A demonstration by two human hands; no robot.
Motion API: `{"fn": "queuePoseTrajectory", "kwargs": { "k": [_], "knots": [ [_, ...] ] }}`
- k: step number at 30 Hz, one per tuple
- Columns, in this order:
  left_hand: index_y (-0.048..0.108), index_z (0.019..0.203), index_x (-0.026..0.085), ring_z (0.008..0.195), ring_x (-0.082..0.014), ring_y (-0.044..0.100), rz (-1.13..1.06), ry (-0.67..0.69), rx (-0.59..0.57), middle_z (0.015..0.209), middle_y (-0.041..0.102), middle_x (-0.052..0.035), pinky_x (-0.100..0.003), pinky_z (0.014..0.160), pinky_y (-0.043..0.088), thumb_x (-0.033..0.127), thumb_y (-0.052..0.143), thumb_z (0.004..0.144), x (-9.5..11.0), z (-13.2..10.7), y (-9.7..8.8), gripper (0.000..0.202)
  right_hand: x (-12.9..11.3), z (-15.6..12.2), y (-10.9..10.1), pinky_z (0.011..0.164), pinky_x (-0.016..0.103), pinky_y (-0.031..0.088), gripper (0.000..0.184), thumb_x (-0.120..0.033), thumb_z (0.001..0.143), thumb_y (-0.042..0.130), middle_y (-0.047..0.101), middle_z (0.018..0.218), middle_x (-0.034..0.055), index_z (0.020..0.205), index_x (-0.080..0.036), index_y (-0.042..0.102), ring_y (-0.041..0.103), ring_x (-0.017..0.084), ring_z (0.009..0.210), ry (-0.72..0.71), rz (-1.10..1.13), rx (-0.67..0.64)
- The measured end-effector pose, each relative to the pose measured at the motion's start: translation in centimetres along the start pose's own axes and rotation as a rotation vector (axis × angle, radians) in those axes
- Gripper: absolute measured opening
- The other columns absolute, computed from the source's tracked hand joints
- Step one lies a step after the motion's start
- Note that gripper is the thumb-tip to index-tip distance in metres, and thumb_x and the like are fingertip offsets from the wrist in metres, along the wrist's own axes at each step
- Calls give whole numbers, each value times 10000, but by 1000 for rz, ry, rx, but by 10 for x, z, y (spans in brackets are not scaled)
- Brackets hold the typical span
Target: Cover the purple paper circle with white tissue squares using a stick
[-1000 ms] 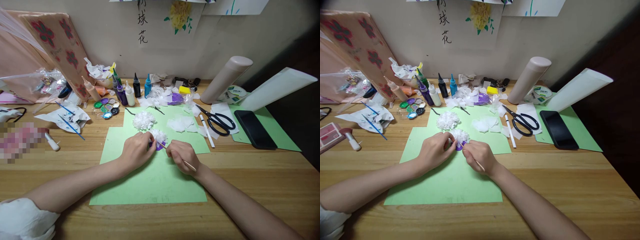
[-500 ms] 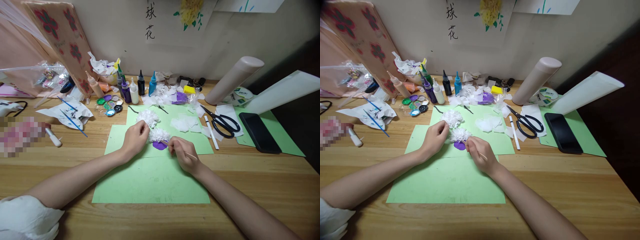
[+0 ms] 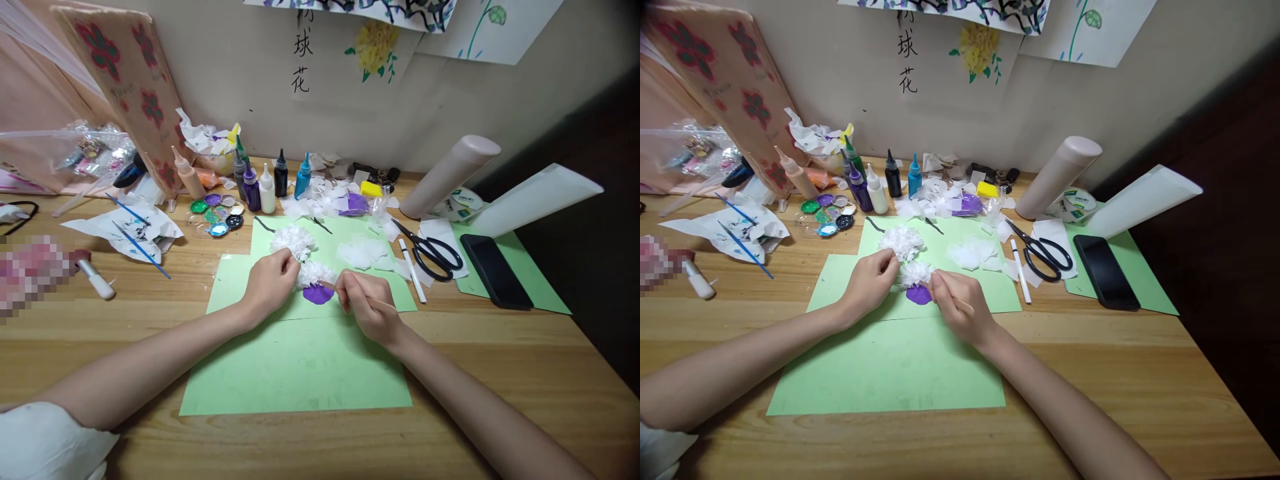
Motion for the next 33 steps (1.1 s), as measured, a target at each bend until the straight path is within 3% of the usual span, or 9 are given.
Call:
{"fn": "queuePoseTrajectory", "kwargs": {
  "k": [3, 7, 8, 11, 14, 18, 26, 33],
  "knots": [
    [315, 572, 180, 525, -104, 334, -4, 6, -1, 521, 361, 46, -249, 523, 194, 232, 395, 794, 1, -1, 0, 241, 2, -11, -17, 511, 261, 336, 420, -286, 955, 278, 433, 503, -19, 565, -204, 411, 413, 111, 468, -112, -18, 96],
    [315, 571, 180, 521, -102, 328, -8, 1, 3, 517, 356, 49, -246, 520, 198, 231, 398, 787, 0, 0, -1, 237, 30, -8, -48, 606, 263, 419, 193, -301, 883, 487, 598, 671, 0, 716, -207, 508, 570, 142, 627, 22, -159, 290],
    [317, 571, 180, 520, -101, 327, -5, 0, 6, 517, 354, 50, -245, 521, 199, 232, 399, 786, -1, 0, -2, 237, 36, -5, -53, 644, 270, 437, 122, -297, 840, 558, 630, 742, 9, 769, -209, 514, 601, 157, 692, 40, -214, 295],
    [319, 570, 179, 525, -100, 332, -4, -7, 11, 518, 350, 51, -242, 524, 205, 237, 401, 787, -2, 1, -2, 239, 51, 1, -56, 693, 284, 462, 192, -251, 743, 657, 659, 862, 23, 819, -215, 485, 635, 189, 792, 57, -330, 225],
    [319, 569, 180, 527, -99, 331, -7, -5, 10, 518, 343, 53, -239, 525, 213, 239, 402, 786, -2, 1, -2, 239, 61, 0, -54, 665, 282, 461, 178, -198, 739, 627, 654, 847, 18, 804, -219, 463, 634, 187, 756, 87, -415, 174],
    [321, 570, 181, 524, -99, 327, -11, 6, 12, 516, 333, 54, -239, 522, 220, 236, 404, 785, -1, 1, -2, 237, 60, -2, -56, 648, 276, 457, 94, -180, 784, 555, 644, 768, 6, 776, -220, 471, 621, 168, 685, 71, -467, 240],
    [313, 558, 179, 525, -97, 324, -30, -49, 25, 516, 327, 53, -237, 506, 222, 235, 415, 775, -2, 6, -6, 247, 65, -6, -71, 715, 294, 496, 96, -205, 775, 597, 692, 844, 21, 774, -223, 503, 669, 187, 802, 170, -253, 359],
    [312, 562, 181, 509, -93, 334, 42, 10, 64, 508, 338, 53, -230, 502, 223, 236, 412, 776, 1, 8, -9, 242, 77, -8, -76, 734, 326, 514, 174, -297, 754, 655, 682, 793, 36, 750, -214, 502, 671, 203, 796, 237, -3, 446]
  ]
}}
Point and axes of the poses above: each hand's wrist, its own z-axis towards the middle knuckle, its own y-axis out of the palm, x = y × z, the point moved 7 cm from there along z, towards the middle knuckle
